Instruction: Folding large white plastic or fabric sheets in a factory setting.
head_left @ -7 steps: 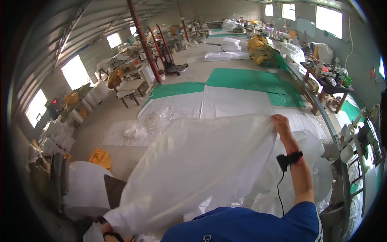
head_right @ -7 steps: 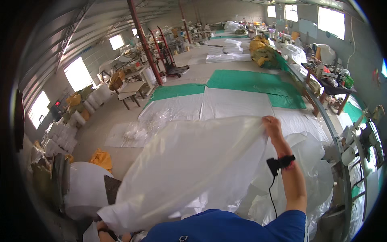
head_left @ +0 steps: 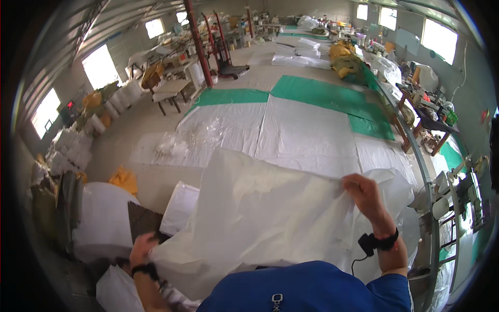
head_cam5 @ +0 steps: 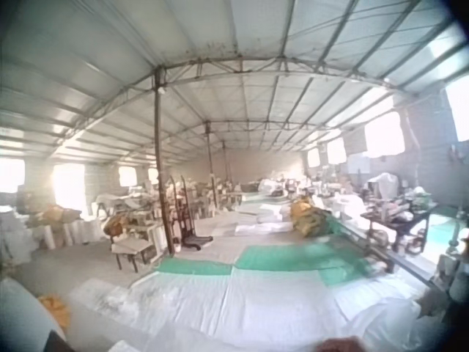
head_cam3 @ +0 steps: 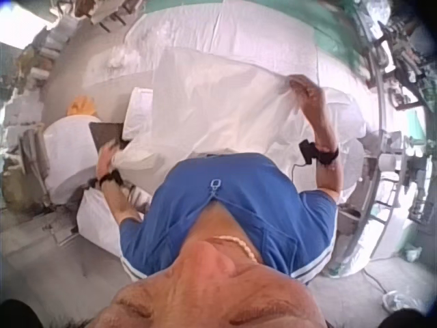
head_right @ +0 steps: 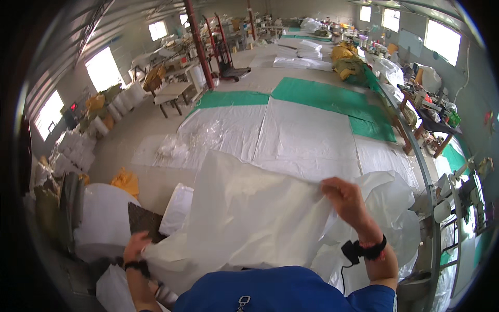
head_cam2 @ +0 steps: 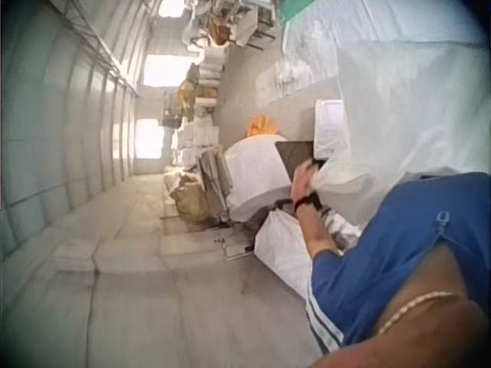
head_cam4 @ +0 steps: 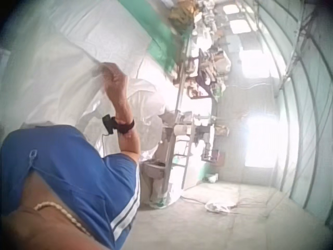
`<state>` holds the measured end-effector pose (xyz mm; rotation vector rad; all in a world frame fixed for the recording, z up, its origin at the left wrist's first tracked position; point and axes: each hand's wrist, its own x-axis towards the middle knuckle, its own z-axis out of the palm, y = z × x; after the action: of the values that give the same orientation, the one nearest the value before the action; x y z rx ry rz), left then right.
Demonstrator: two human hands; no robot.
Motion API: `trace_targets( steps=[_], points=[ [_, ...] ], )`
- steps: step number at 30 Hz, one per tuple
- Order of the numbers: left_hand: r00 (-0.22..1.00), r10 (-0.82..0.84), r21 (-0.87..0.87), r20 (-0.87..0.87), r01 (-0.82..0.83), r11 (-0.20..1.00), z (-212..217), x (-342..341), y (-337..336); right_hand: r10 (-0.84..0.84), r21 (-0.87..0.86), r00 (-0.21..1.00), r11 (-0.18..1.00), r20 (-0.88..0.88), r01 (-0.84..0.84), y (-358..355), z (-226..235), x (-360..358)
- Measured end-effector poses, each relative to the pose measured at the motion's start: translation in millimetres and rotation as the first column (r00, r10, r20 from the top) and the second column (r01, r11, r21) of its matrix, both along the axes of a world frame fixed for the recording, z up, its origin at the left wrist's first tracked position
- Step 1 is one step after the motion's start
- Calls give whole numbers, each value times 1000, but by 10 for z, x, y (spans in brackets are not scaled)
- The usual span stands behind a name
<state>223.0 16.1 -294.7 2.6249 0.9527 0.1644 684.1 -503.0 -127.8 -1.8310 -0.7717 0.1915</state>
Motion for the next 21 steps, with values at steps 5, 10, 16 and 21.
trace_targets(
  steps=[5, 10, 16, 21],
  points=[
    [951, -174, -411, 256, 270, 871, 681, 2100, -853, 183, -75, 980, 979, -74, -189, 38, 238, -637],
    [809, -400, -412, 431, 570, 711, 818, 3436, -1796, 375, 60, 884, 926, -280, -374, -249, 223, -809],
    [655, -695, -149, 297, 751, 644, 729, 4120, -2241, 642, 49, 708, 750, -293, -660, -528, 180, -718],
    [600, -760, -373, 249, 784, 497, 1207, 4072, -2569, 170, 185, 953, 975, -253, -124, -1525, -348, 599]
  ],
)
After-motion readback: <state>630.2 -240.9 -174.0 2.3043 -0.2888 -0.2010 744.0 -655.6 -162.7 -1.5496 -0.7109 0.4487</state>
